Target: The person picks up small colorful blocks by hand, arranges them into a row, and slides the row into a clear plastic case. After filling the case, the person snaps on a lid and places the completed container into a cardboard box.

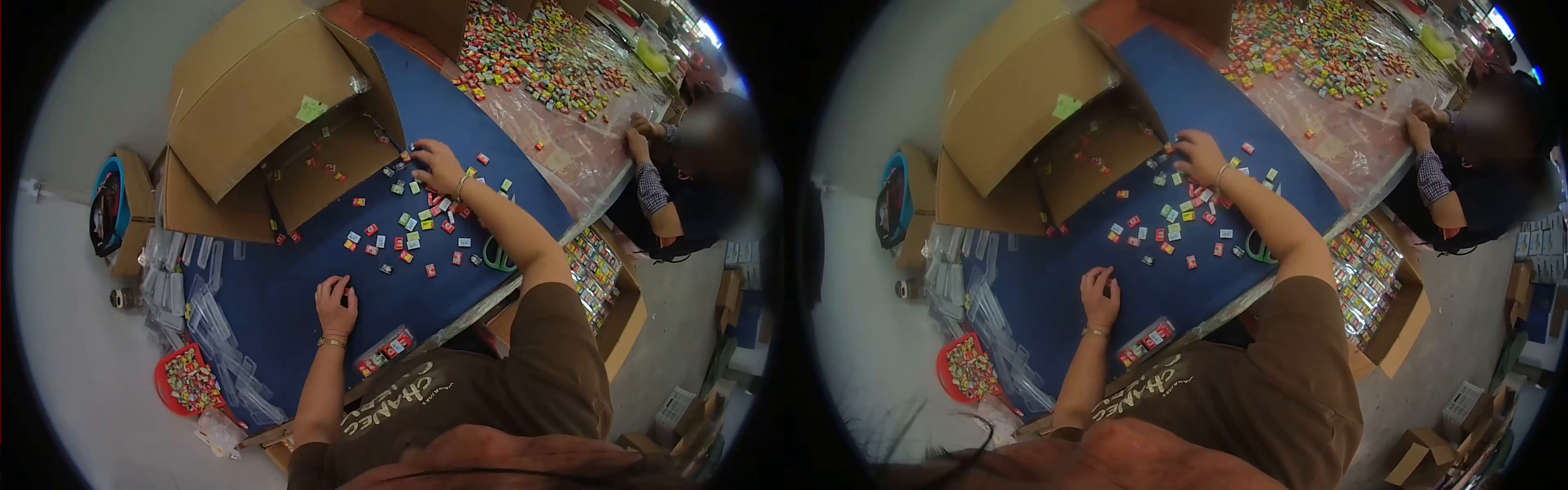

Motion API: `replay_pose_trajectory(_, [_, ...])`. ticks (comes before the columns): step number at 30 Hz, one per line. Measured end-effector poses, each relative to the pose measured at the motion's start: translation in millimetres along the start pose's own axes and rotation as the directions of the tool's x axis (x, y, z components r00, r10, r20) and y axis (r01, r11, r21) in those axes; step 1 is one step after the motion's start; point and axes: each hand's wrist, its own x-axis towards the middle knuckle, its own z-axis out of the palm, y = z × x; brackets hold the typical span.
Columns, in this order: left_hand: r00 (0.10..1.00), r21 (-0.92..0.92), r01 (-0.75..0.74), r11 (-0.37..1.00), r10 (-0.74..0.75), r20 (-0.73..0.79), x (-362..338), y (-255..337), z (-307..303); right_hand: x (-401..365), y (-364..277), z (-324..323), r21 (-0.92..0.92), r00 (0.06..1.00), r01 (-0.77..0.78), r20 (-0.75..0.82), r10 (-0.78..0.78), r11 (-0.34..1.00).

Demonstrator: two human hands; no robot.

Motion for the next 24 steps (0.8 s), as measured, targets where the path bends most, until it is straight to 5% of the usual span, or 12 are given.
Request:
replay_pose_trajectory(3, [1.000, -0.033, 0.010, 0.999, -0.010, -0.004, 1, 1, 0, -23, -48, 7, 0.202, 0.992, 0.036, 0.110, -0.060, 0.979])
replay_pose_trajectory(5, [1.000, -0.035, 0.000, 0.999, -0.001, -0.013, 0, 0, 0, -38, -57, -10, 0.055, 1.000, -0.012, -0.012, 0.012, 0.998])
replay_pose_trajectory(8, [1.000, -0.061, 0.010, 0.998, -0.011, -0.020, 0, 0, -1, -55, -42, -50, -0.277, 0.915, -0.347, -0.309, 0.259, 0.896])
replay_pose_trajectory(10, [0.999, -0.067, 0.015, 0.998, -0.017, -0.032, 2, 2, -2, -71, -20, -55, -0.358, 0.822, -0.552, -0.385, 0.419, 0.753])
replay_pose_trajectory(11, [0.999, -0.067, 0.006, 0.998, -0.009, -0.035, 2, 3, -2, -77, -12, -52, -0.339, 0.777, -0.629, -0.296, 0.555, 0.700])
replay_pose_trajectory(14, [0.998, -0.066, -0.019, 0.998, 0.015, -0.067, 1, -1, 1, -78, -39, -31, -0.335, 0.830, -0.553, -0.141, 0.540, 0.763])
replay_pose_trajectory(16, [0.998, -0.084, -0.007, 0.996, 0.001, -0.065, -1, 0, 0, -78, -58, -14, 0.028, 0.949, -0.314, -0.021, 0.314, 0.949])
replay_pose_trajectory(20, [0.996, -0.106, -0.003, 0.994, -0.006, -0.092, -3, -5, 2, -101, -108, -9, 0.120, 0.936, -0.315, -0.123, 0.329, 0.942])
replay_pose_trajectory(22, [0.996, -0.123, 0.001, 0.992, -0.012, -0.091, -3, -6, 3, -117, -109, -23, -0.186, 0.796, -0.508, -0.474, 0.376, 0.841])
replay_pose_trajectory(24, [0.996, -0.142, 0.009, 0.990, -0.023, -0.091, -4, -6, 5, -130, -89, -12, -0.152, 0.742, -0.572, -0.514, 0.430, 0.806])
